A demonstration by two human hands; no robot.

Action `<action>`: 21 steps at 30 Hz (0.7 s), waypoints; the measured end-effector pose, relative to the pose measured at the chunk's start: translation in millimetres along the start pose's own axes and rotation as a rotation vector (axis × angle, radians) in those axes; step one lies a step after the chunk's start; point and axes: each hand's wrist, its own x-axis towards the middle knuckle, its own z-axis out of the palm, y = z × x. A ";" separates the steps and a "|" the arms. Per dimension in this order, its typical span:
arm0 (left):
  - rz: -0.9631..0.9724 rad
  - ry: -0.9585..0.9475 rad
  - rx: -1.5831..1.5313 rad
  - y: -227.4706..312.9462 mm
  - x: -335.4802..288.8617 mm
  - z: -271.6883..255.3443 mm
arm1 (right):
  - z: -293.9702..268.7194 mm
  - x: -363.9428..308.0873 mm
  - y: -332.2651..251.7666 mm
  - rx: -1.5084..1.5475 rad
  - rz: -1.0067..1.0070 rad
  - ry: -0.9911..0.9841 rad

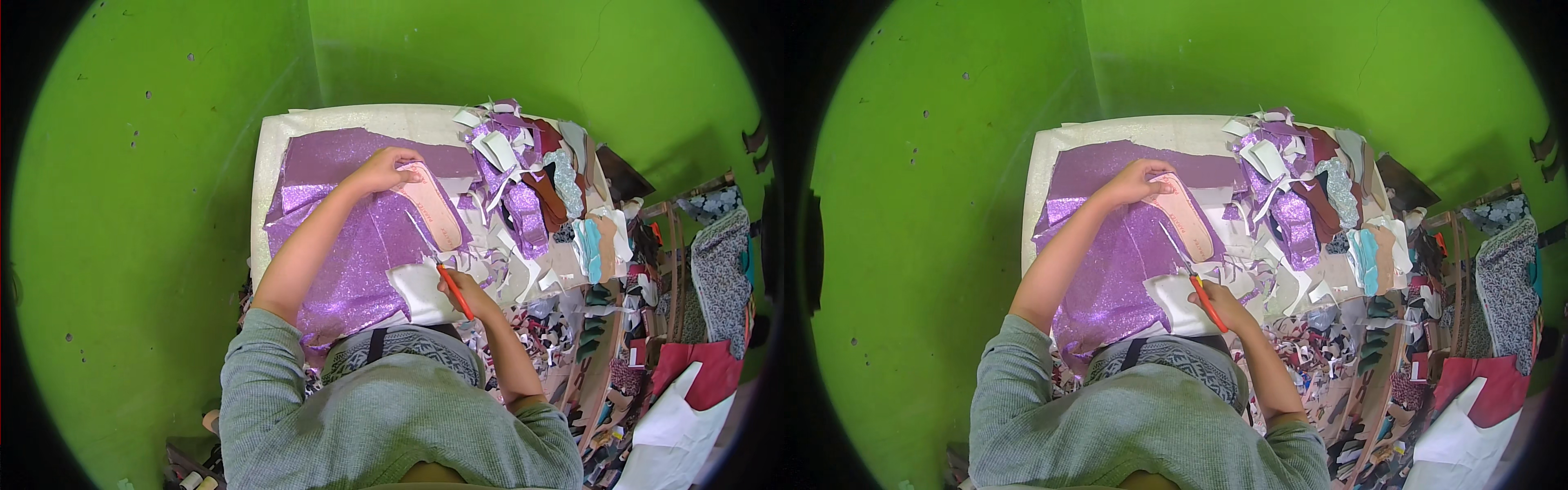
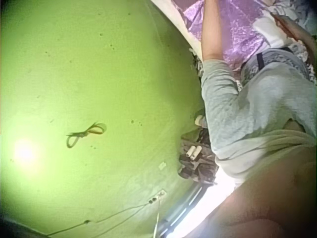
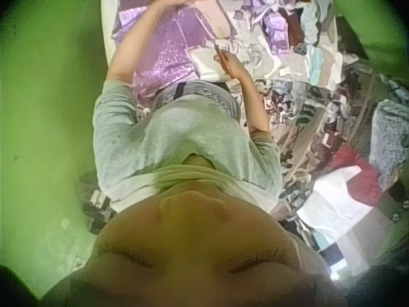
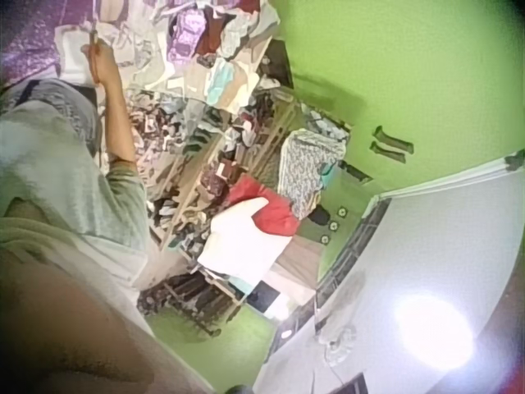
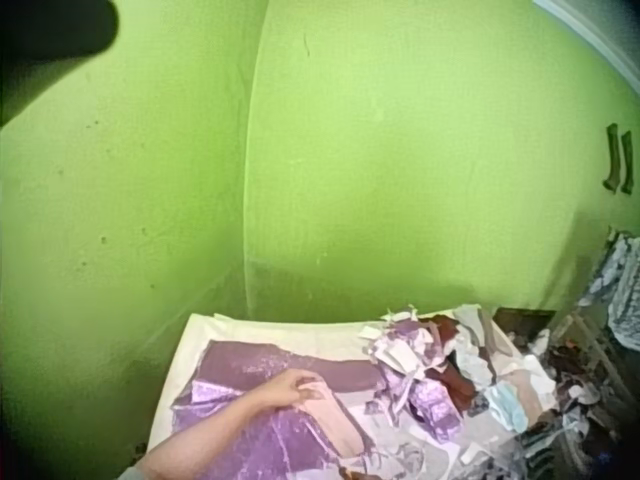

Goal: Cutting a purple fabric piece following a pink shoe pattern.

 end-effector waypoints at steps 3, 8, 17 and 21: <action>0.000 0.027 -0.004 -6.2 -1.4 0.0 | -2.8 -1.8 -4.3 0.058 0.030 -0.039; 0.007 -0.008 -0.015 -1.1 -2.6 2.3 | -0.8 1.1 -14.4 -0.055 0.010 0.024; -0.043 -0.028 -0.033 4.7 -4.1 -1.1 | 1.0 4.3 -16.4 0.032 -0.005 0.072; -0.052 -0.050 -0.029 6.2 -4.3 1.0 | -5.2 5.2 -23.7 -0.159 -0.028 0.116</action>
